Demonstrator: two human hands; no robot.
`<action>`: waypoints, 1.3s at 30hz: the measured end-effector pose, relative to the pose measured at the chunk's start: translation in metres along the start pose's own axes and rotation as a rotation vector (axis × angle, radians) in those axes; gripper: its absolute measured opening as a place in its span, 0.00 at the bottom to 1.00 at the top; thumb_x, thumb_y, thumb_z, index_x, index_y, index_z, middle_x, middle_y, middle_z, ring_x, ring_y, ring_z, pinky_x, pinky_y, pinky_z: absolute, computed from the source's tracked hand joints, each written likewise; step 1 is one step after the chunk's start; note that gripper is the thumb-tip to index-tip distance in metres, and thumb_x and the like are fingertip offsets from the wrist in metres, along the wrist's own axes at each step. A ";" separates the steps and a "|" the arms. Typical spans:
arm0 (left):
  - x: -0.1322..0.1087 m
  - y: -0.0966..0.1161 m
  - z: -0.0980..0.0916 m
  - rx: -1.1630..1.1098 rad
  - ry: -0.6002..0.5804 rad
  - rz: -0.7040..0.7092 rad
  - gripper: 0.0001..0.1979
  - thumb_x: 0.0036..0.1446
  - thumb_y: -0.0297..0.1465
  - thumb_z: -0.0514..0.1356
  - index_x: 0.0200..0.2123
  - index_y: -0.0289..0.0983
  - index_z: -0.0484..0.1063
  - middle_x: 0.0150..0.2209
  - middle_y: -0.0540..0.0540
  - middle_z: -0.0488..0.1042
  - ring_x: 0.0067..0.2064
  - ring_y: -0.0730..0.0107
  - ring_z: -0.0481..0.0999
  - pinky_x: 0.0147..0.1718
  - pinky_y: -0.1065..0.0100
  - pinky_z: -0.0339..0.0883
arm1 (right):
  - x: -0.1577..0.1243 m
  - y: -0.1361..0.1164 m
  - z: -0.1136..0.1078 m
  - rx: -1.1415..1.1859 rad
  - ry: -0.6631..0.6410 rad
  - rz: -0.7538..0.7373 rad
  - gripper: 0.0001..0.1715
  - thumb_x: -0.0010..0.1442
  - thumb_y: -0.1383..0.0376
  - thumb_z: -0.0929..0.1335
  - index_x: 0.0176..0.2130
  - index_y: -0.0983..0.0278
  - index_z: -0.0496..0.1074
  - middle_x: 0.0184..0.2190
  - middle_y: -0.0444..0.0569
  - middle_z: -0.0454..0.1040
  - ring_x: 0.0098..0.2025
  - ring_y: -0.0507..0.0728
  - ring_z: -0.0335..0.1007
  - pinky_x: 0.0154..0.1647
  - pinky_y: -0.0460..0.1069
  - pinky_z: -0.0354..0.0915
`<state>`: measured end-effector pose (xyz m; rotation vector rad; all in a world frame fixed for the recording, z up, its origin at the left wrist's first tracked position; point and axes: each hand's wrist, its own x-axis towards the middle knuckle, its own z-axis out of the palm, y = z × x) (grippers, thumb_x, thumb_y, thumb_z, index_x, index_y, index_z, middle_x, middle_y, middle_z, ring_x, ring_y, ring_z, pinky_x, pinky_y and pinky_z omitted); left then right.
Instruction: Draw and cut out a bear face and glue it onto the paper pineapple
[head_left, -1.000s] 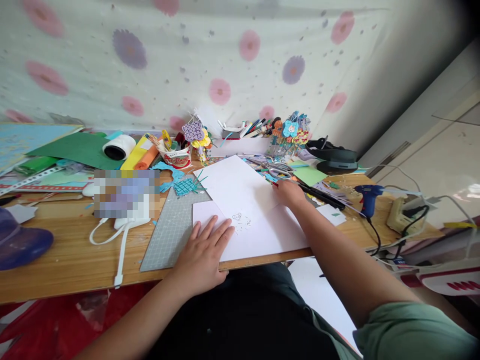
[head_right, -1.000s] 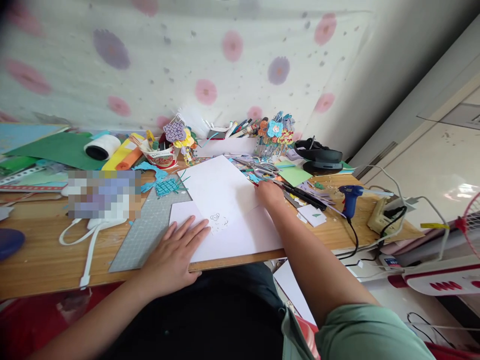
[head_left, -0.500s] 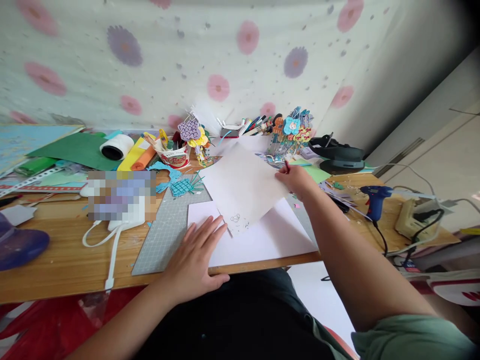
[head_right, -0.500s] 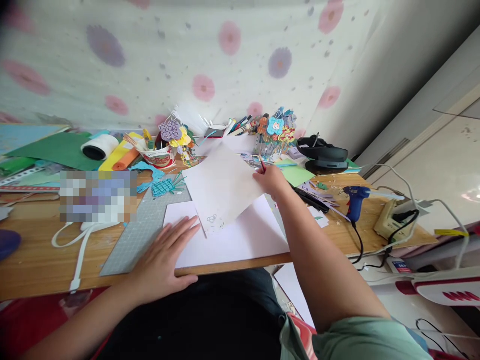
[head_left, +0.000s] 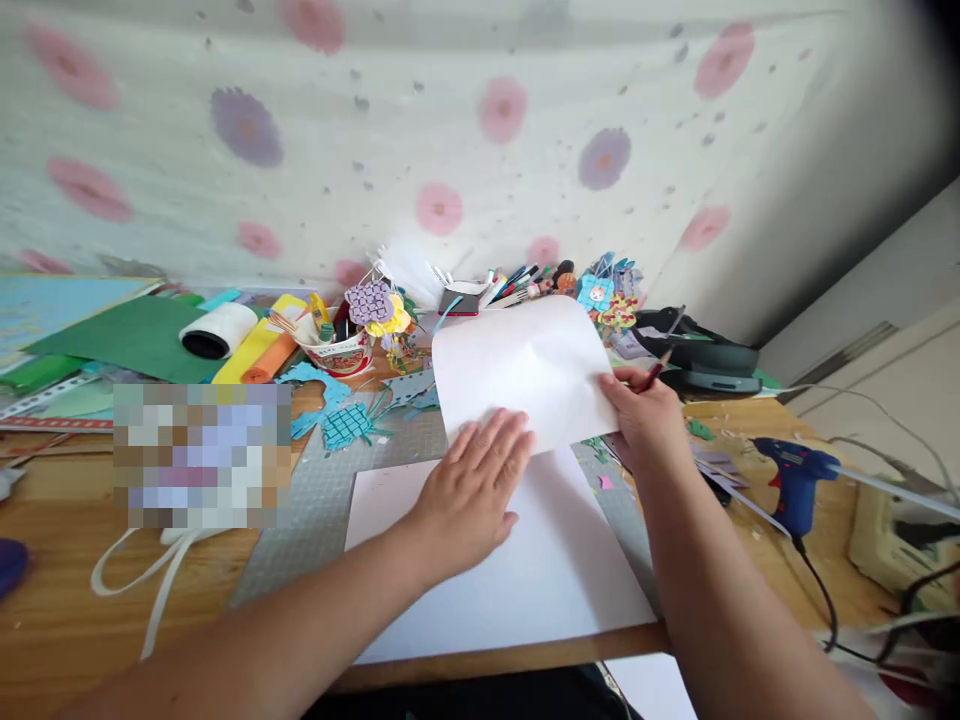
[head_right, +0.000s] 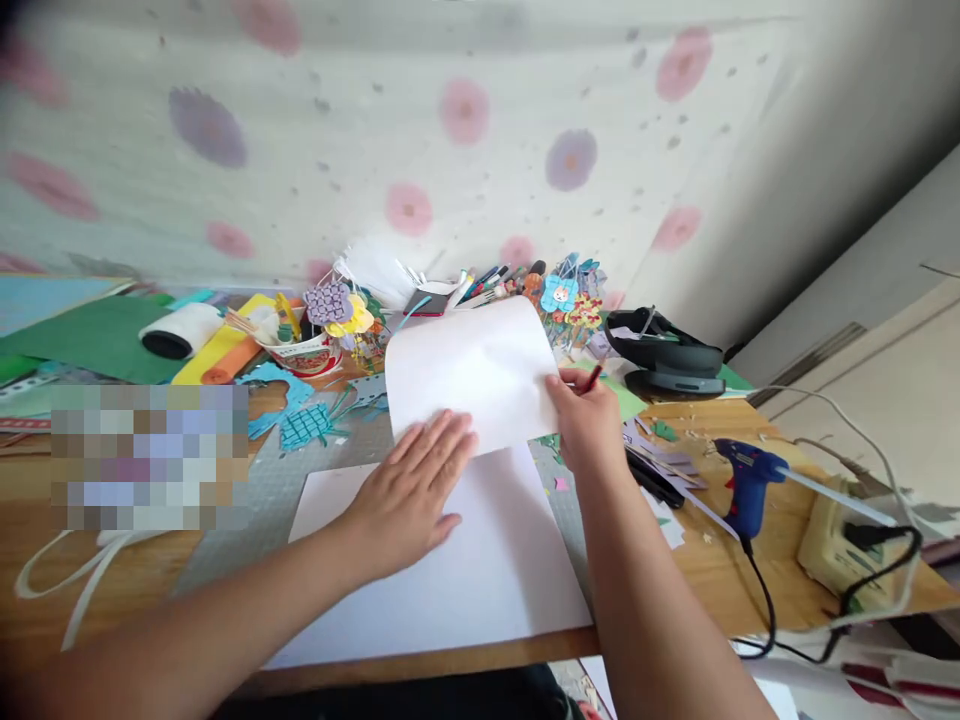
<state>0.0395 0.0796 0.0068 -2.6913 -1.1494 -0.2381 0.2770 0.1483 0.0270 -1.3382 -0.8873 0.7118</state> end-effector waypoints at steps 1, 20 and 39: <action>0.001 -0.012 0.005 0.015 -0.002 -0.070 0.40 0.58 0.38 0.61 0.69 0.33 0.49 0.72 0.40 0.44 0.72 0.53 0.41 0.68 0.52 0.44 | 0.001 0.002 -0.003 0.054 0.000 0.003 0.13 0.44 0.59 0.73 0.30 0.62 0.70 0.21 0.44 0.73 0.20 0.56 0.69 0.20 0.51 0.68; -0.055 -0.058 -0.007 -0.152 0.420 -0.024 0.07 0.61 0.25 0.55 0.31 0.35 0.71 0.28 0.45 0.75 0.31 0.60 0.73 0.35 0.57 0.67 | -0.012 0.043 -0.007 -0.525 -0.204 -0.098 0.19 0.53 0.55 0.70 0.40 0.65 0.76 0.27 0.48 0.76 0.29 0.58 0.70 0.32 0.50 0.63; -0.060 -0.073 0.019 -0.114 0.062 -0.106 0.15 0.61 0.28 0.50 0.44 0.34 0.76 0.48 0.34 0.77 0.48 0.44 0.76 0.47 0.46 0.67 | -0.081 0.025 -0.064 -1.090 -0.263 -0.494 0.18 0.63 0.64 0.65 0.50 0.68 0.75 0.47 0.60 0.76 0.49 0.66 0.74 0.50 0.58 0.69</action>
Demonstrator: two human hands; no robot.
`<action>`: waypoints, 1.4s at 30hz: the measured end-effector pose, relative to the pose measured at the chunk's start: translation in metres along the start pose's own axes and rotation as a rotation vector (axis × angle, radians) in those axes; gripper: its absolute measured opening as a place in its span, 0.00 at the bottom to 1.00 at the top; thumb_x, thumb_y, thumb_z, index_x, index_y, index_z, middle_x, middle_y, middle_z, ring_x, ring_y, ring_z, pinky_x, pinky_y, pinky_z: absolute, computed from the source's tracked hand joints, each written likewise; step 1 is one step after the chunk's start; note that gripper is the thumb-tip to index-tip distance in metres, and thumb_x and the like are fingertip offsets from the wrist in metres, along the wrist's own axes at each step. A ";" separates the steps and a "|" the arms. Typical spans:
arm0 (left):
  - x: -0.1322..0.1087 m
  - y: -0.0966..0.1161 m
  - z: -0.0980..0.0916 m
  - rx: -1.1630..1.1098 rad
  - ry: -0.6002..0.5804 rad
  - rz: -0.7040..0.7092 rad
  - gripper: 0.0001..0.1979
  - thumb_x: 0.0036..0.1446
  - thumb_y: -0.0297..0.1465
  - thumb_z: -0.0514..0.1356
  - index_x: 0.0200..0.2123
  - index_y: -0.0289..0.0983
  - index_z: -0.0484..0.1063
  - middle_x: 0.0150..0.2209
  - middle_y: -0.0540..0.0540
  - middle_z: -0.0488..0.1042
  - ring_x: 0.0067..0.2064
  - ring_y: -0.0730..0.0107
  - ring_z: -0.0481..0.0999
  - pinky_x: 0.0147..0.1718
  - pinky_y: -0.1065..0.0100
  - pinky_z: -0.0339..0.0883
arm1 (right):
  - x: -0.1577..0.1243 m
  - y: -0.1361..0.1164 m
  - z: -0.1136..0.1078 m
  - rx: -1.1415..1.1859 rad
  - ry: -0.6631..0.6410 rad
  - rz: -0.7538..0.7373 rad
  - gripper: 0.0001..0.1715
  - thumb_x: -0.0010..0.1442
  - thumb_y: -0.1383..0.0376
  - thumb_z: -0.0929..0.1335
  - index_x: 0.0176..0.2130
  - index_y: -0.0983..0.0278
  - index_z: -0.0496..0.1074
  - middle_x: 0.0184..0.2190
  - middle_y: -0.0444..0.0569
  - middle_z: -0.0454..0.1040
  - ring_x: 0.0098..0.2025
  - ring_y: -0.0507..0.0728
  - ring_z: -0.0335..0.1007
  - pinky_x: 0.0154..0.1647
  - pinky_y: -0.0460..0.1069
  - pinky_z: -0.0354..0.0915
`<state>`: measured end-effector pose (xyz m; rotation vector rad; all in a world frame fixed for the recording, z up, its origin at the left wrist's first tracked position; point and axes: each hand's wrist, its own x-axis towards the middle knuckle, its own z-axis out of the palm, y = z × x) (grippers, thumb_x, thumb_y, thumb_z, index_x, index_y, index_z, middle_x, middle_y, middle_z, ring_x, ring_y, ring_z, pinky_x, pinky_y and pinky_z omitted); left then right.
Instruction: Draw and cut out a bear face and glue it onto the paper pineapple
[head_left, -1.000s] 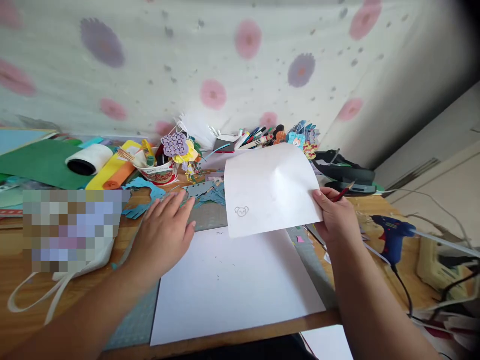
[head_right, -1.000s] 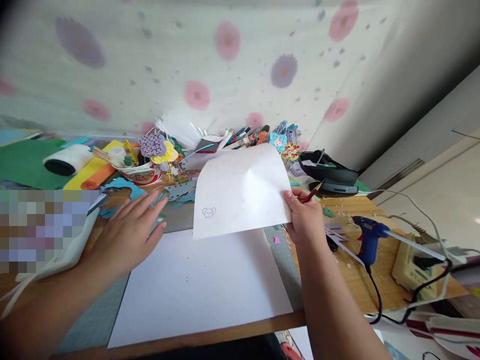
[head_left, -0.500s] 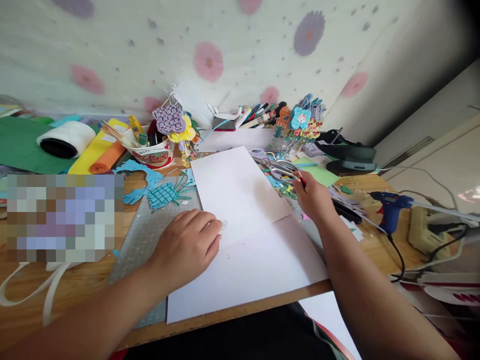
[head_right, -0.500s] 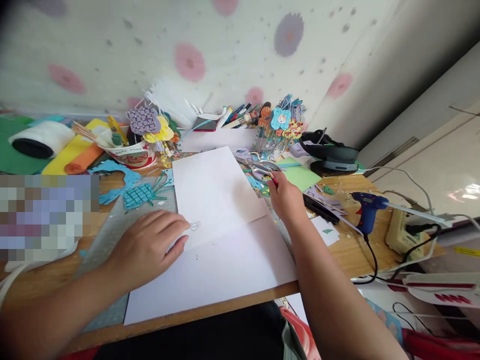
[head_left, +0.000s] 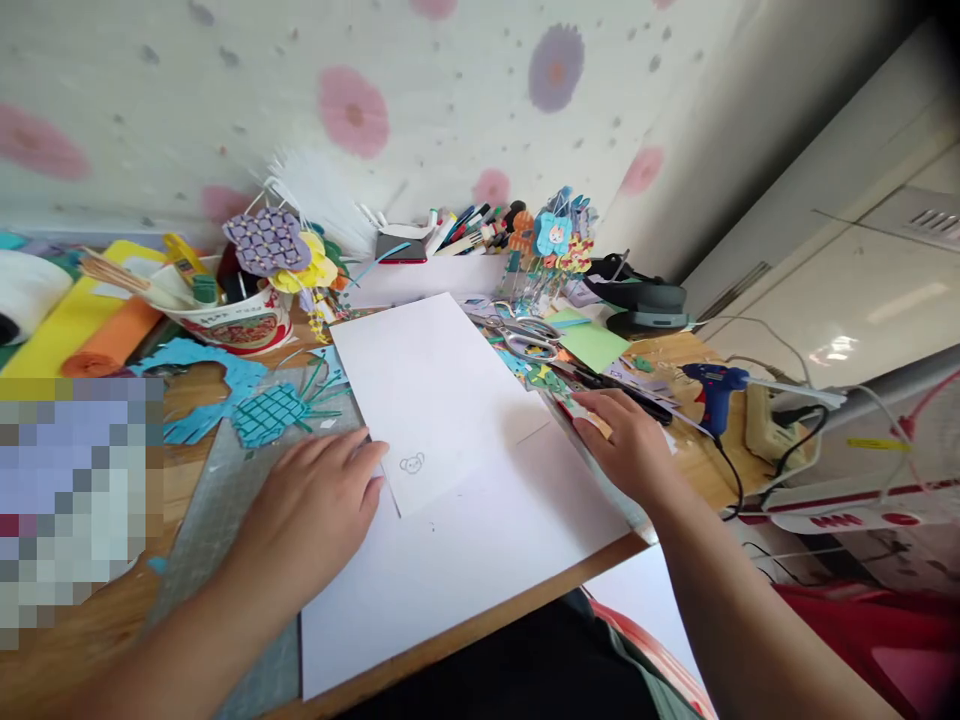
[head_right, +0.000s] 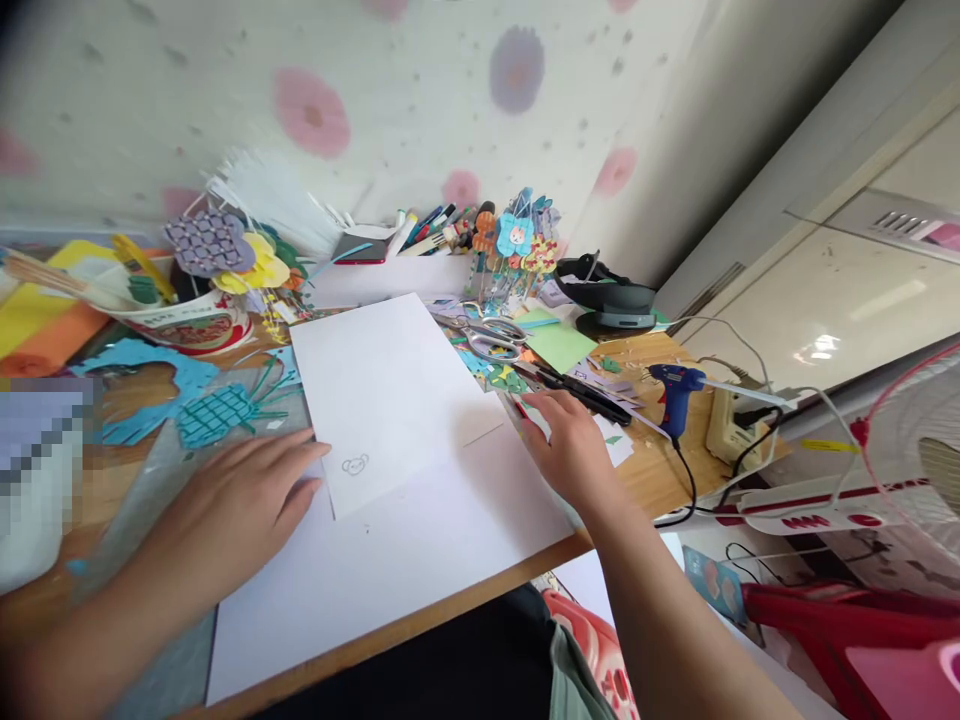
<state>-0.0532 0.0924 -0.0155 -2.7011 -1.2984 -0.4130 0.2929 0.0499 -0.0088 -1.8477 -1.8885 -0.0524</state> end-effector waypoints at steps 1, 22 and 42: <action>0.001 0.001 -0.002 -0.016 -0.034 -0.032 0.15 0.61 0.27 0.51 0.42 0.34 0.76 0.47 0.34 0.77 0.48 0.43 0.76 0.47 0.45 0.66 | 0.001 -0.009 0.002 0.051 -0.009 -0.047 0.16 0.64 0.65 0.65 0.49 0.67 0.76 0.45 0.59 0.76 0.47 0.64 0.74 0.48 0.57 0.70; 0.012 0.009 0.003 -1.154 0.094 -0.635 0.22 0.59 0.40 0.56 0.53 0.35 0.63 0.45 0.38 0.78 0.43 0.59 0.80 0.45 0.54 0.73 | -0.005 -0.090 0.045 0.197 -0.233 -0.483 0.11 0.63 0.70 0.67 0.44 0.63 0.77 0.41 0.55 0.76 0.42 0.61 0.69 0.43 0.55 0.71; 0.026 0.018 0.002 -1.456 -0.004 -0.860 0.14 0.47 0.35 0.66 0.36 0.36 0.70 0.28 0.49 0.77 0.26 0.70 0.76 0.26 0.69 0.70 | -0.005 -0.081 0.047 0.356 -0.082 -0.497 0.10 0.62 0.72 0.66 0.41 0.64 0.76 0.38 0.55 0.77 0.39 0.60 0.71 0.40 0.54 0.71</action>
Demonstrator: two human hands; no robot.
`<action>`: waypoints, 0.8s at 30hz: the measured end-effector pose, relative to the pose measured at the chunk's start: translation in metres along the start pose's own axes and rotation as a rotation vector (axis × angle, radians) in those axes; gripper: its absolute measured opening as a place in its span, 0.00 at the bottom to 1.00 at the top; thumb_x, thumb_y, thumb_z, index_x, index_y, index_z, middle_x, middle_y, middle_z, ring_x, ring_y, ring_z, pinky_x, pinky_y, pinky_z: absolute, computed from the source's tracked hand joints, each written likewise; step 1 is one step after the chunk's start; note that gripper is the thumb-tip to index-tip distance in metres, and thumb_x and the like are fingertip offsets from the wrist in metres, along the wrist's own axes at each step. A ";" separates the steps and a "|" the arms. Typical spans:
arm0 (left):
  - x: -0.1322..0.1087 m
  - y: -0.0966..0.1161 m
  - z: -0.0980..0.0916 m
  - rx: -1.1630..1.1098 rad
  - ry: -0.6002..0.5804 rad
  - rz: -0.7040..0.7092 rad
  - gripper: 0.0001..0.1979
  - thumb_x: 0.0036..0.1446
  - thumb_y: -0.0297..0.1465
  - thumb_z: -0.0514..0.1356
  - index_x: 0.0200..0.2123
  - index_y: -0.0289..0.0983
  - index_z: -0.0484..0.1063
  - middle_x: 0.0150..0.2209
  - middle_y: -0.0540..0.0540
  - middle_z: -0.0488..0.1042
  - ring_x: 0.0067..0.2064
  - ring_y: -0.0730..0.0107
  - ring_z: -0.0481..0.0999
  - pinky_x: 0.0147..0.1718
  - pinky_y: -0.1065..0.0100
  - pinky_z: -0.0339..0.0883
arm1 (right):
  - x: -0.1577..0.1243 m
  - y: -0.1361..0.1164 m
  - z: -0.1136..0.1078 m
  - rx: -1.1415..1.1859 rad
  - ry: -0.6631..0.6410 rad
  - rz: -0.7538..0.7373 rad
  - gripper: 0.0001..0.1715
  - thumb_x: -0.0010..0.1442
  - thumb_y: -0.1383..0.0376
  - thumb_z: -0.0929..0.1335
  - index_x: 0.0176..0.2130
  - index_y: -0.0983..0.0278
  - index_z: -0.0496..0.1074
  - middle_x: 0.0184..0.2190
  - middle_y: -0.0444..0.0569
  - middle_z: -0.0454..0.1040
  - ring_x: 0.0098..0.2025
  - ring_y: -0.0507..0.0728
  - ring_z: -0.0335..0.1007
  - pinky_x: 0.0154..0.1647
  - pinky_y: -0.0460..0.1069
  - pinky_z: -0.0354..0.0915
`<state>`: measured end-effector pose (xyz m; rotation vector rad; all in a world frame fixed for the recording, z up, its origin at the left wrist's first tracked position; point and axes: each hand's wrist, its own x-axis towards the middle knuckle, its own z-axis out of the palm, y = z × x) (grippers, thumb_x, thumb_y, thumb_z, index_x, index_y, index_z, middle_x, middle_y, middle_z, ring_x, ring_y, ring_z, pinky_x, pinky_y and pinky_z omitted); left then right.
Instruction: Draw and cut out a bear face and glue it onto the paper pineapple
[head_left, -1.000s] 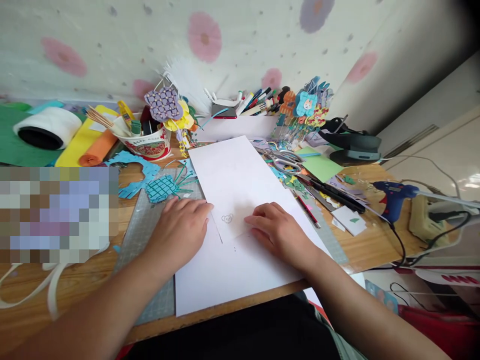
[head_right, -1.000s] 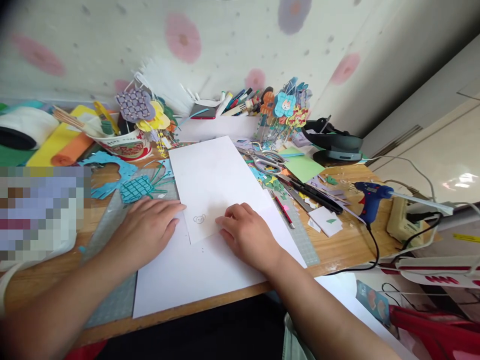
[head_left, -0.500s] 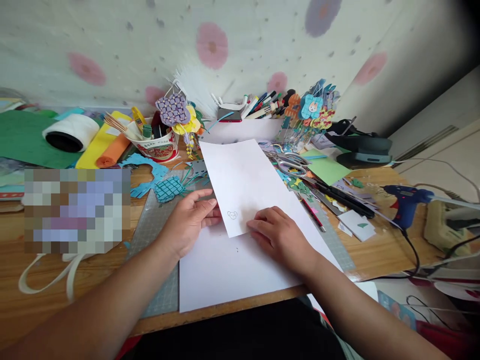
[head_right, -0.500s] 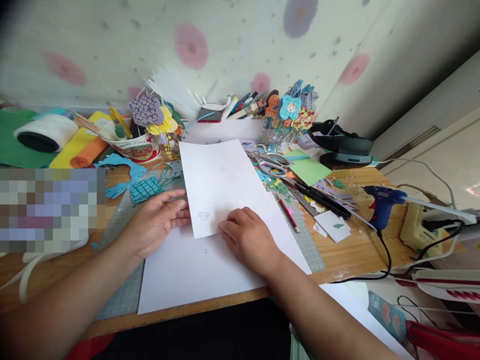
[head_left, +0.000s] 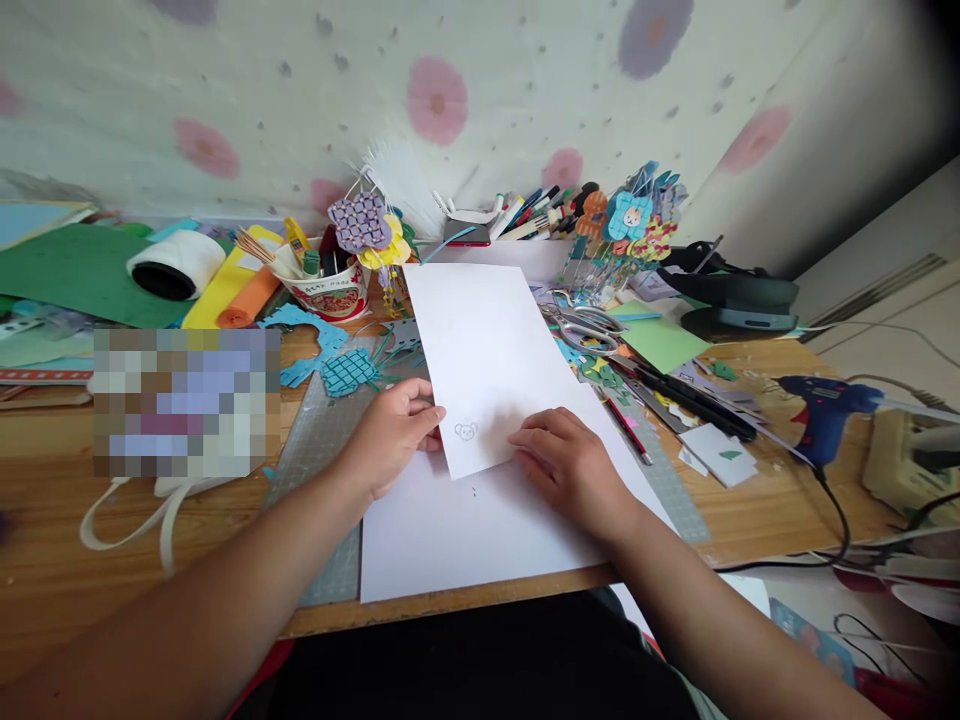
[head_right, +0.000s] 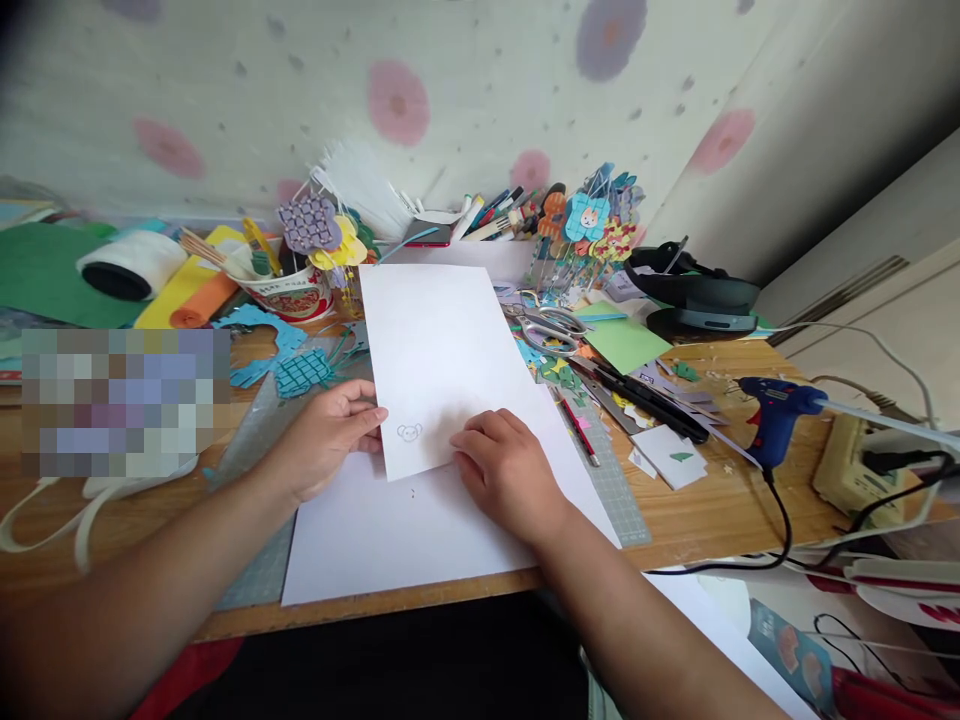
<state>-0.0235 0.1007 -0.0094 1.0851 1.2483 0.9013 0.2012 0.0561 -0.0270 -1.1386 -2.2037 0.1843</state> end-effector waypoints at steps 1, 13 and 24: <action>-0.001 -0.001 0.000 -0.002 -0.002 0.017 0.14 0.47 0.36 0.66 0.36 0.36 0.69 0.28 0.49 0.77 0.27 0.69 0.76 0.27 0.68 0.70 | 0.000 0.000 0.000 -0.003 0.022 -0.003 0.10 0.62 0.72 0.66 0.40 0.64 0.76 0.38 0.55 0.77 0.39 0.60 0.71 0.39 0.54 0.71; -0.004 -0.005 0.001 0.064 0.001 0.100 0.16 0.48 0.38 0.66 0.37 0.36 0.68 0.31 0.48 0.78 0.33 0.65 0.79 0.32 0.65 0.74 | 0.002 -0.003 0.002 -0.066 0.004 0.037 0.11 0.63 0.71 0.65 0.41 0.64 0.76 0.35 0.55 0.77 0.37 0.61 0.71 0.39 0.54 0.69; -0.005 0.000 -0.020 0.459 0.044 0.291 0.13 0.55 0.40 0.60 0.24 0.39 0.67 0.19 0.53 0.68 0.21 0.71 0.68 0.21 0.70 0.61 | -0.018 0.046 -0.046 -0.479 0.066 0.565 0.15 0.60 0.67 0.64 0.44 0.65 0.76 0.34 0.56 0.76 0.37 0.64 0.73 0.40 0.56 0.68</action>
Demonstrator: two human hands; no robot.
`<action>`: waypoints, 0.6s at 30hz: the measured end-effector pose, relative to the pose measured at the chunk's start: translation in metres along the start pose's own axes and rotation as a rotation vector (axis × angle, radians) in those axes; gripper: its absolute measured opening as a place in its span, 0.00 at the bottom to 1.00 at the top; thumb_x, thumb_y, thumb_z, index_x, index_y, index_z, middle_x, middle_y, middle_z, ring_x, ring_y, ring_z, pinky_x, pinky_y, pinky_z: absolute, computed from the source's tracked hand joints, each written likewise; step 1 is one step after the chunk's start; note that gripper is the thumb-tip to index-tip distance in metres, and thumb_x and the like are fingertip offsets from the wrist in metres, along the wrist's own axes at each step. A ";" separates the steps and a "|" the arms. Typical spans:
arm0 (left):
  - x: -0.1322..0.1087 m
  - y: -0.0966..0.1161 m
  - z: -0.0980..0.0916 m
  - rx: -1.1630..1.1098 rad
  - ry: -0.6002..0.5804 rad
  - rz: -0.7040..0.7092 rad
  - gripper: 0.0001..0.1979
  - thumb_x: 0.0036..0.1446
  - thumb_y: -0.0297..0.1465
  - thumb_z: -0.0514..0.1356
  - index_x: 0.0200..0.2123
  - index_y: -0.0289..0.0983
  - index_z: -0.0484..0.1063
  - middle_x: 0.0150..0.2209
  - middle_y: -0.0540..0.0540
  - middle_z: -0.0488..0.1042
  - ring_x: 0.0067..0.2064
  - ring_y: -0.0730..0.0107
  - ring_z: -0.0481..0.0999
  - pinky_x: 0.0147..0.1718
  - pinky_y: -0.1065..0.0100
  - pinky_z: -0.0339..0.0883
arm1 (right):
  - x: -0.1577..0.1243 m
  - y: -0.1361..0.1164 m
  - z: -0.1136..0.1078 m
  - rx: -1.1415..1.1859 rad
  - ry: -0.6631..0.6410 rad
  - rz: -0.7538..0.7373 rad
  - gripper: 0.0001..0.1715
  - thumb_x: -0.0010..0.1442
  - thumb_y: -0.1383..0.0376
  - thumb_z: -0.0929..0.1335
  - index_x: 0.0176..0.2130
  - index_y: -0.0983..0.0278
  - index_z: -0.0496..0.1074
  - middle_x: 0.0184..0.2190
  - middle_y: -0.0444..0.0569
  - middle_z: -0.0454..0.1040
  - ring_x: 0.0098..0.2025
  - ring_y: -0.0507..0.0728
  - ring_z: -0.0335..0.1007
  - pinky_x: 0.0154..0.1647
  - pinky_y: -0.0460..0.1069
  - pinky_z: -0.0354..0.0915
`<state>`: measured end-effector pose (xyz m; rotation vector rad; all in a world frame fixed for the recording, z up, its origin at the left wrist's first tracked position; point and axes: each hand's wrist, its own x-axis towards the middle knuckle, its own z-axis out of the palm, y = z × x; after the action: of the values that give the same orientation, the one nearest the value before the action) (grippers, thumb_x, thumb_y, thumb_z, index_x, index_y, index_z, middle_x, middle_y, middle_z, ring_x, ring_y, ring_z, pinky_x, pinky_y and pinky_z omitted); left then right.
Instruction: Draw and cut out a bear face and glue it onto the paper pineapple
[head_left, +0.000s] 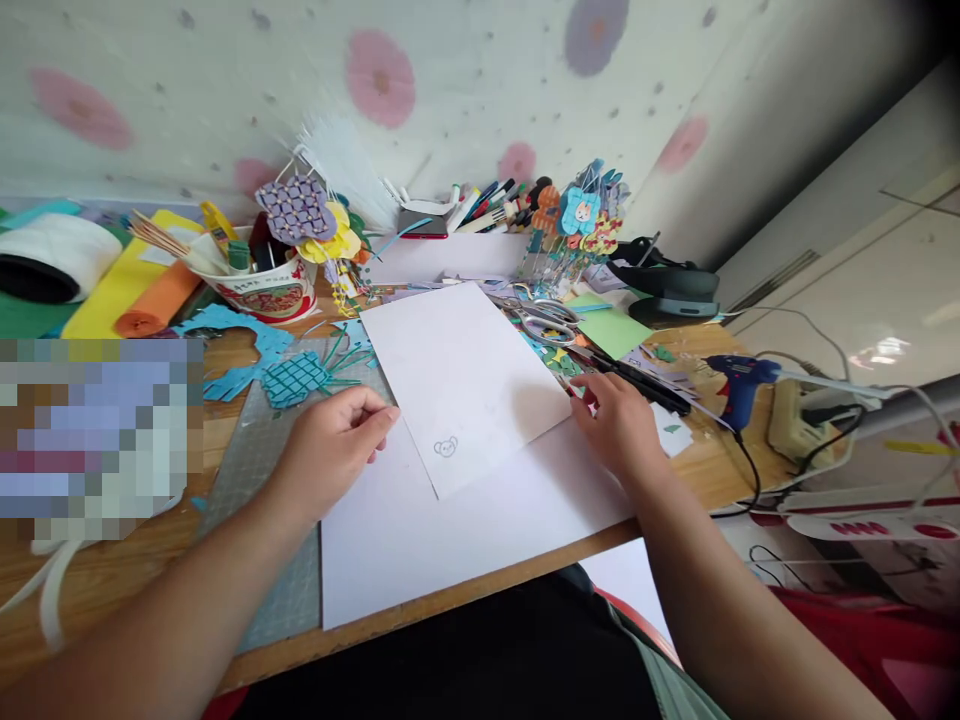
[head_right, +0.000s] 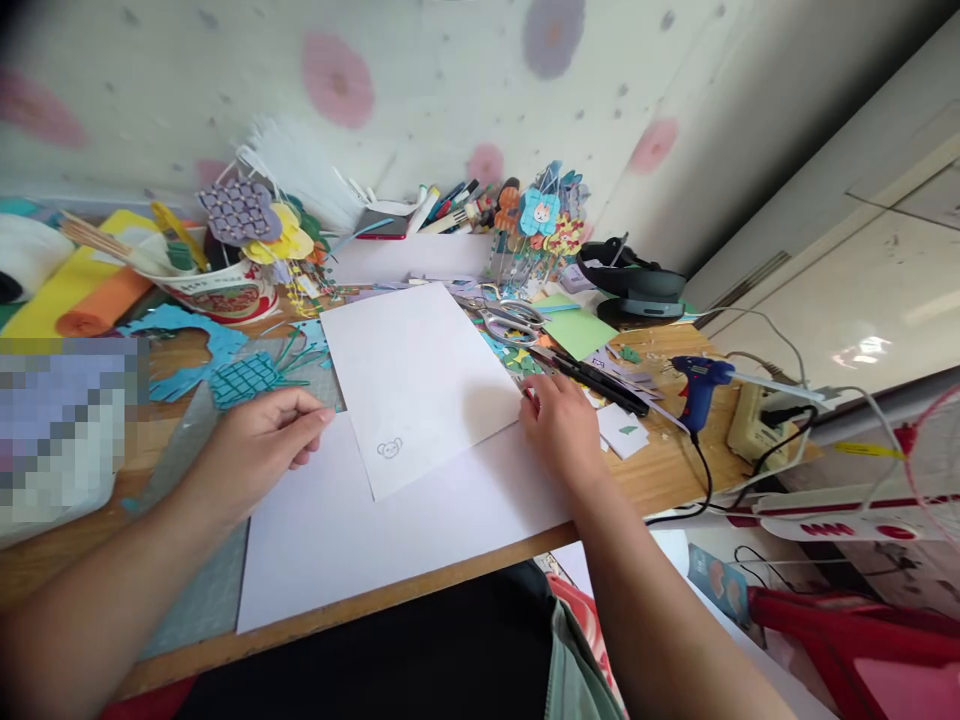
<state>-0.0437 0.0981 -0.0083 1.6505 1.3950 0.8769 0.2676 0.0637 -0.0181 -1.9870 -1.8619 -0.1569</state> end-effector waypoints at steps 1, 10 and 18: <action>-0.001 0.000 -0.001 0.048 0.003 0.050 0.12 0.55 0.39 0.60 0.24 0.39 0.68 0.20 0.53 0.69 0.22 0.70 0.69 0.23 0.69 0.61 | 0.002 0.006 -0.001 -0.066 -0.066 0.023 0.16 0.60 0.67 0.64 0.45 0.67 0.76 0.35 0.57 0.76 0.38 0.65 0.73 0.41 0.57 0.67; -0.011 -0.003 0.003 0.573 -0.183 0.565 0.14 0.63 0.34 0.52 0.40 0.40 0.78 0.47 0.43 0.79 0.48 0.53 0.76 0.47 0.53 0.68 | 0.012 0.015 -0.001 -0.263 -0.364 0.003 0.31 0.63 0.72 0.58 0.62 0.59 0.66 0.45 0.59 0.78 0.40 0.66 0.77 0.38 0.55 0.66; -0.019 -0.001 0.001 0.816 -0.280 0.688 0.14 0.61 0.28 0.54 0.41 0.38 0.80 0.54 0.41 0.76 0.56 0.50 0.73 0.55 0.48 0.67 | 0.019 0.026 -0.009 -0.262 -0.400 -0.062 0.32 0.60 0.71 0.61 0.62 0.58 0.67 0.47 0.58 0.78 0.40 0.66 0.76 0.38 0.55 0.66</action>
<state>-0.0459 0.0796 -0.0097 2.8507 1.0308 0.3780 0.2965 0.0774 -0.0093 -2.2689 -2.2504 -0.0209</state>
